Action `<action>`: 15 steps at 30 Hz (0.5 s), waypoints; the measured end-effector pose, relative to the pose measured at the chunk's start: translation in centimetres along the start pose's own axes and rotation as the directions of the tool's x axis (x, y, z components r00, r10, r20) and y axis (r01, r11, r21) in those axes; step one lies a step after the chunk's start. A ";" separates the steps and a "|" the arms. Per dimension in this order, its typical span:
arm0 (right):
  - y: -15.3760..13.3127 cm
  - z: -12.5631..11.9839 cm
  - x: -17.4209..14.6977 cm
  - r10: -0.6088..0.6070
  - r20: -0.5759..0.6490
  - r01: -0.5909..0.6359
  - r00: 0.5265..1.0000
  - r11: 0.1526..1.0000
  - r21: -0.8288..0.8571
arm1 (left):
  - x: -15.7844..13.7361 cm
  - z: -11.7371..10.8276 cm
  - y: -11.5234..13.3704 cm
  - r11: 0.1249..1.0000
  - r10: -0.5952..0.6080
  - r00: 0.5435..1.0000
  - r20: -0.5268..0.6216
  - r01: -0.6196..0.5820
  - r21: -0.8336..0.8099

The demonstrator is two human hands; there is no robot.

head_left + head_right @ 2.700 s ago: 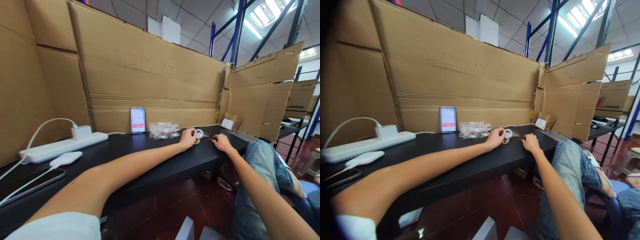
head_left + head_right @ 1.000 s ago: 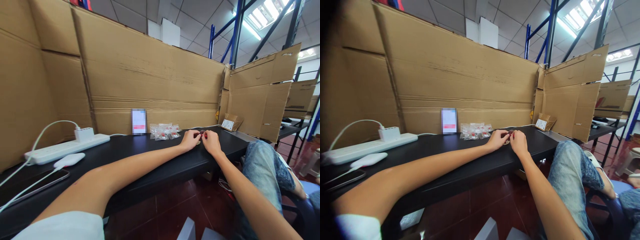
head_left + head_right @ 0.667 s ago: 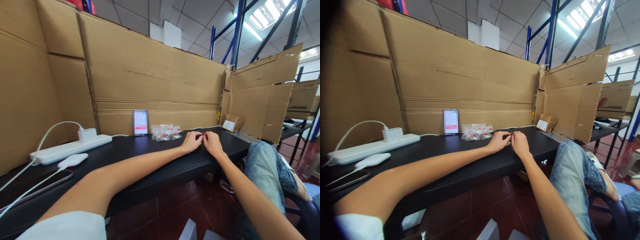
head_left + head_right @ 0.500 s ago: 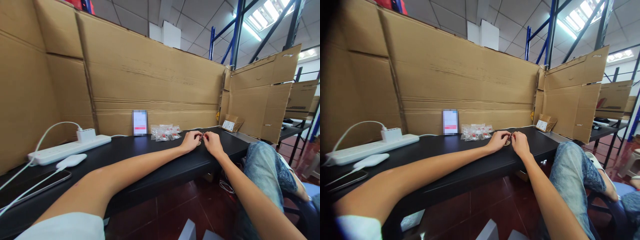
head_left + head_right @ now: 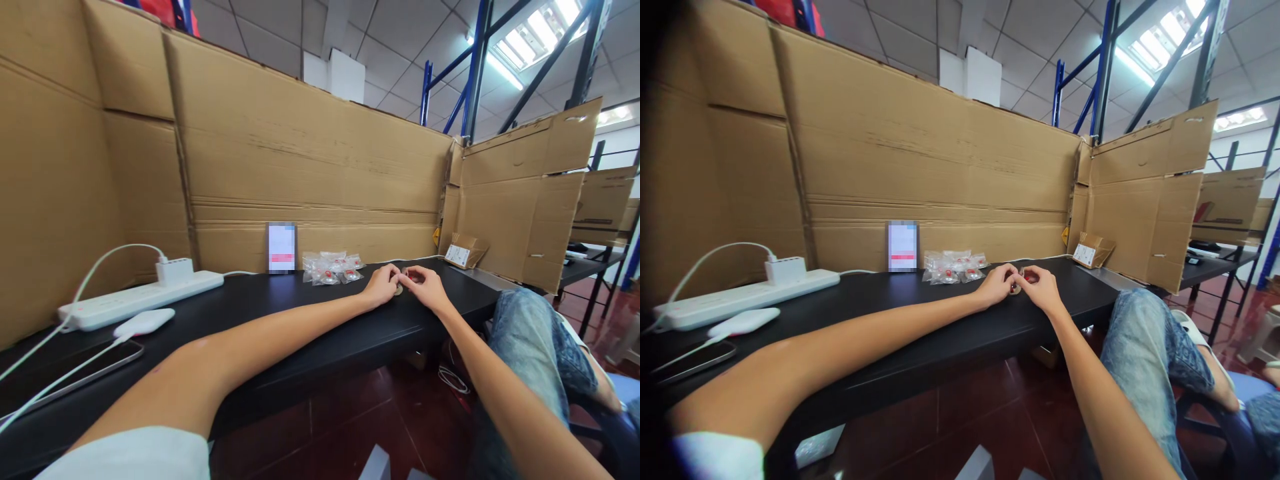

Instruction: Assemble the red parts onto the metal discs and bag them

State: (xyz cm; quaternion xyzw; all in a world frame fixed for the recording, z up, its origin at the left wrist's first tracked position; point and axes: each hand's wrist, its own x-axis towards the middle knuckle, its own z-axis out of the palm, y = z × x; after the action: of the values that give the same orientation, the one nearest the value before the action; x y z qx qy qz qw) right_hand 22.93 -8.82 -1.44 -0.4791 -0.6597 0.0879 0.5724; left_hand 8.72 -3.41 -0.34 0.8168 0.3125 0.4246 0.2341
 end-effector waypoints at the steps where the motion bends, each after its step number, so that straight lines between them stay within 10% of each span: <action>1: 0.1 0.0 0.0 0.031 0.010 -0.032 0.999 0.995 0.090 | -0.1 0.0 0.1 1.000 0.014 1.000 0.009 -0.014 0.010; 5: 0.0 -0.1 -0.1 0.148 0.195 -0.220 0.970 0.878 0.425 | -0.2 0.0 0.2 0.997 0.070 0.996 0.049 -0.071 0.020; 15: -0.5 -0.9 -0.5 0.191 0.380 -0.393 0.905 0.717 0.576 | 0.1 0.3 -0.4 0.985 0.145 0.988 0.046 -0.148 0.089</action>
State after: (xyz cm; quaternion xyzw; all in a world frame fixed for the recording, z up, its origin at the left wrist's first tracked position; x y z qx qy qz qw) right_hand 23.38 -9.83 -1.15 -0.3357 -0.5817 0.4673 0.5749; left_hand 8.85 -3.10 -0.75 0.8556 0.2661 0.4099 0.1705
